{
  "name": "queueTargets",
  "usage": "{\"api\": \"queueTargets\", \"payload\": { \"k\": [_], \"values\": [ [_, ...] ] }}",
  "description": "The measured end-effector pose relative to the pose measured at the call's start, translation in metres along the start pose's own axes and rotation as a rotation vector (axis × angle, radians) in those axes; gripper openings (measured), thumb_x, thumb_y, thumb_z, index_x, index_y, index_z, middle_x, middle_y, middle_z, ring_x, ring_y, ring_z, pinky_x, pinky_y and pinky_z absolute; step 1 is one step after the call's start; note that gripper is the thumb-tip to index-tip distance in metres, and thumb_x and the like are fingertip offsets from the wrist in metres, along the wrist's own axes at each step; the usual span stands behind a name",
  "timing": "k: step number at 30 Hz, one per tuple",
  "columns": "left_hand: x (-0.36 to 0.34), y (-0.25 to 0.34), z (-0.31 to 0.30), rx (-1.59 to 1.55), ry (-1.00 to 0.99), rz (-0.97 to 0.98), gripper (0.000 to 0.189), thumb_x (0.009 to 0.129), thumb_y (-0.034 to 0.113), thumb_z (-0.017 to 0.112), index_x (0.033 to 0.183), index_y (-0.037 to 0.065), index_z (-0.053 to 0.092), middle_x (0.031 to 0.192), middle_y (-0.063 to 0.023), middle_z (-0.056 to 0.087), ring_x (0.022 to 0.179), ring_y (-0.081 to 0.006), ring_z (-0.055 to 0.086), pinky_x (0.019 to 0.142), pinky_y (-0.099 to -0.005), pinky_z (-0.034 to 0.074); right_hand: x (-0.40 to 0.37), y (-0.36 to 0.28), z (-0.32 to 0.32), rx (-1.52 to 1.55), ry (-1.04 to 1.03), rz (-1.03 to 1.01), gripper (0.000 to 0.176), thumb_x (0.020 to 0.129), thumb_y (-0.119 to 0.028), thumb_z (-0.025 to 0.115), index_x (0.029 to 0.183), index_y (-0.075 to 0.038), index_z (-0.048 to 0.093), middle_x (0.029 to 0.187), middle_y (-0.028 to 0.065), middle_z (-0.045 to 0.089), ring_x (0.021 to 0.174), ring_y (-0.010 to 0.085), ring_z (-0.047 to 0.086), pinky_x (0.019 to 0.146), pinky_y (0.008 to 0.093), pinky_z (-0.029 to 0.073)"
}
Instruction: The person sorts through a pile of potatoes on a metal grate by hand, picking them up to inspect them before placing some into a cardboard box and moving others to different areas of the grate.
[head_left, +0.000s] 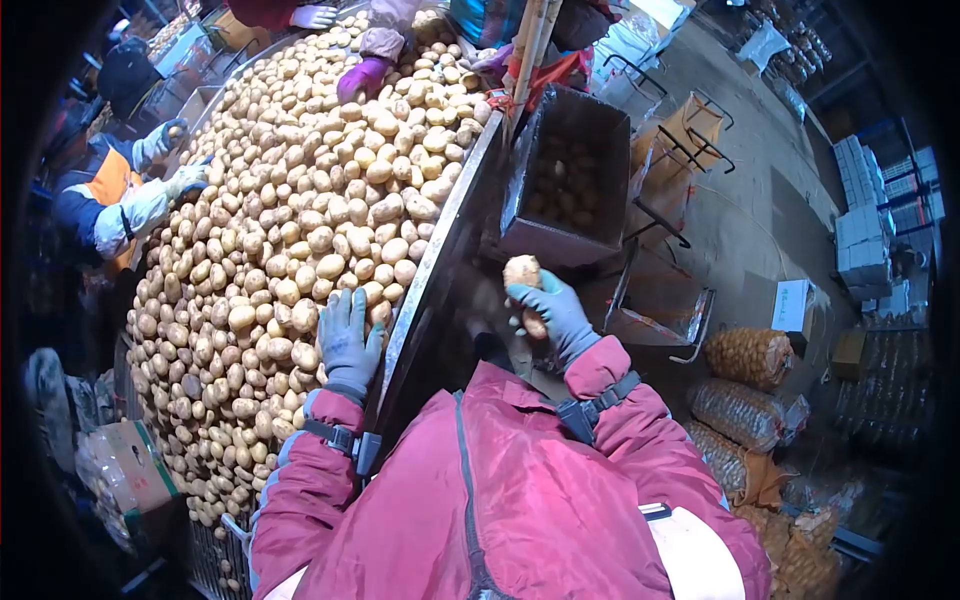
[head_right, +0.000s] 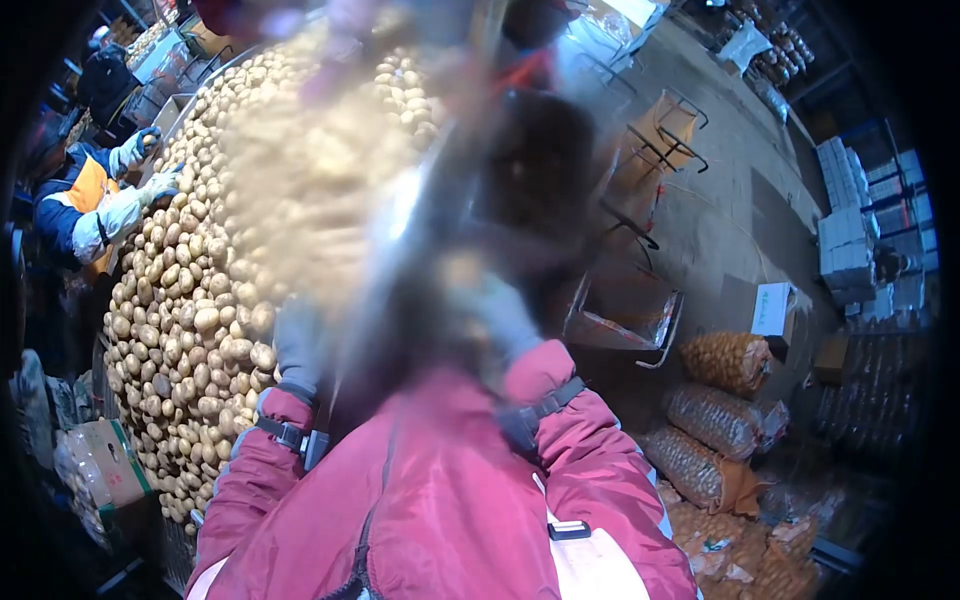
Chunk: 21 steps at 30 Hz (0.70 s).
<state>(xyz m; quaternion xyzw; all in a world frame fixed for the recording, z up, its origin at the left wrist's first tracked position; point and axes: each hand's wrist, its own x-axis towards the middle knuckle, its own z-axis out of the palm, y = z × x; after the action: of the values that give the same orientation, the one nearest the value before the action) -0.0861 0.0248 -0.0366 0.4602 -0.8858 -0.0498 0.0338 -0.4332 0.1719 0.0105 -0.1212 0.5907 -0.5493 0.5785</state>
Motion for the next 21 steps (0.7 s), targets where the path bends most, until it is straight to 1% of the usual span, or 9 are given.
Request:
{"api": "queueTargets", "payload": {
  "k": [2,4,6,7,10,14,18,20,21],
  "values": [
    [-0.002,0.009,-0.001,0.069,0.023,-0.032,0.073,0.088,0.035,0.066,0.153,0.011,0.042,0.152,-0.0186,0.044,0.144,-0.0399,0.036,0.121,-0.0544,0.024,0.005,-0.002,-0.015,-0.036,0.115,-0.064,0.041,0.087,-0.012,0.080,0.123,-0.010,0.062,0.092,0.0058,0.069,0.062,0.0182,0.066,0.050,0.0342,0.056],
    [0.004,0.020,-0.012,0.064,-0.102,-0.106,0.072,0.090,0.036,0.063,0.153,0.010,0.041,0.153,-0.0194,0.043,0.145,-0.0412,0.034,0.121,-0.0564,0.022,0.013,0.000,-0.032,-0.028,0.170,-0.092,0.044,0.084,-0.009,0.082,0.123,-0.010,0.062,0.095,0.0056,0.070,0.062,0.0183,0.067,0.050,0.0355,0.057],
    [-0.004,0.021,-0.007,0.048,0.103,-0.013,0.071,0.091,0.036,0.062,0.153,0.010,0.042,0.153,-0.0191,0.043,0.145,-0.0411,0.034,0.122,-0.0564,0.022,0.015,0.000,-0.048,0.021,0.186,-0.077,0.042,0.086,-0.012,0.080,0.123,-0.009,0.061,0.096,0.0062,0.071,0.062,0.0194,0.068,0.050,0.0362,0.058],
    [-0.005,0.022,-0.009,0.060,0.108,-0.010,0.070,0.092,0.037,0.061,0.153,0.010,0.042,0.154,-0.0190,0.042,0.145,-0.0409,0.034,0.122,-0.0562,0.021,0.013,-0.004,-0.050,0.086,0.172,-0.082,0.037,0.089,-0.018,0.078,0.121,-0.007,0.060,0.095,0.0093,0.071,0.061,0.0212,0.068,0.050,0.0365,0.058],
    [-0.008,0.021,-0.008,0.069,0.111,-0.007,0.068,0.093,0.037,0.060,0.153,0.010,0.042,0.153,-0.0190,0.043,0.145,-0.0400,0.034,0.122,-0.0556,0.021,0.035,0.023,-0.083,0.072,0.177,-0.089,0.035,0.093,-0.025,0.074,0.119,-0.006,0.060,0.093,0.0132,0.071,0.060,0.0230,0.068,0.050,0.0374,0.059],
    [-0.009,0.022,-0.008,0.041,0.150,-0.001,0.067,0.092,0.033,0.060,0.153,0.009,0.043,0.152,-0.0197,0.043,0.145,-0.0399,0.035,0.121,-0.0556,0.023,0.047,0.039,-0.112,0.125,0.228,-0.051,0.037,0.093,-0.030,0.075,0.116,-0.007,0.060,0.090,0.0145,0.070,0.060,0.0263,0.069,0.050,0.0412,0.059],
    [-0.008,0.023,-0.011,0.037,0.135,-0.009,0.069,0.090,0.031,0.061,0.153,0.009,0.043,0.152,-0.0202,0.043,0.145,-0.0403,0.035,0.121,-0.0557,0.023,0.033,0.014,-0.117,0.270,0.297,0.011,0.039,0.091,-0.031,0.078,0.116,-0.008,0.060,0.088,0.0139,0.071,0.061,0.0270,0.070,0.051,0.0418,0.060],
    [-0.008,0.024,-0.012,0.045,0.130,-0.018,0.069,0.090,0.030,0.062,0.153,0.009,0.043,0.152,-0.0202,0.043,0.145,-0.0405,0.035,0.121,-0.0556,0.023,0.034,0.004,-0.131,0.295,0.272,0.070,0.040,0.090,-0.031,0.078,0.116,-0.008,0.060,0.088,0.0136,0.071,0.060,0.0268,0.069,0.050,0.0416,0.059],
    [-0.009,0.024,-0.010,0.047,0.132,-0.018,0.069,0.090,0.030,0.062,0.153,0.009,0.043,0.152,-0.0202,0.043,0.145,-0.0406,0.035,0.121,-0.0557,0.023,0.032,-0.005,-0.135,0.257,0.308,0.038,0.039,0.091,-0.031,0.077,0.117,-0.007,0.059,0.088,0.0149,0.070,0.061,0.0280,0.069,0.050,0.0433,0.059]
  ]
}}
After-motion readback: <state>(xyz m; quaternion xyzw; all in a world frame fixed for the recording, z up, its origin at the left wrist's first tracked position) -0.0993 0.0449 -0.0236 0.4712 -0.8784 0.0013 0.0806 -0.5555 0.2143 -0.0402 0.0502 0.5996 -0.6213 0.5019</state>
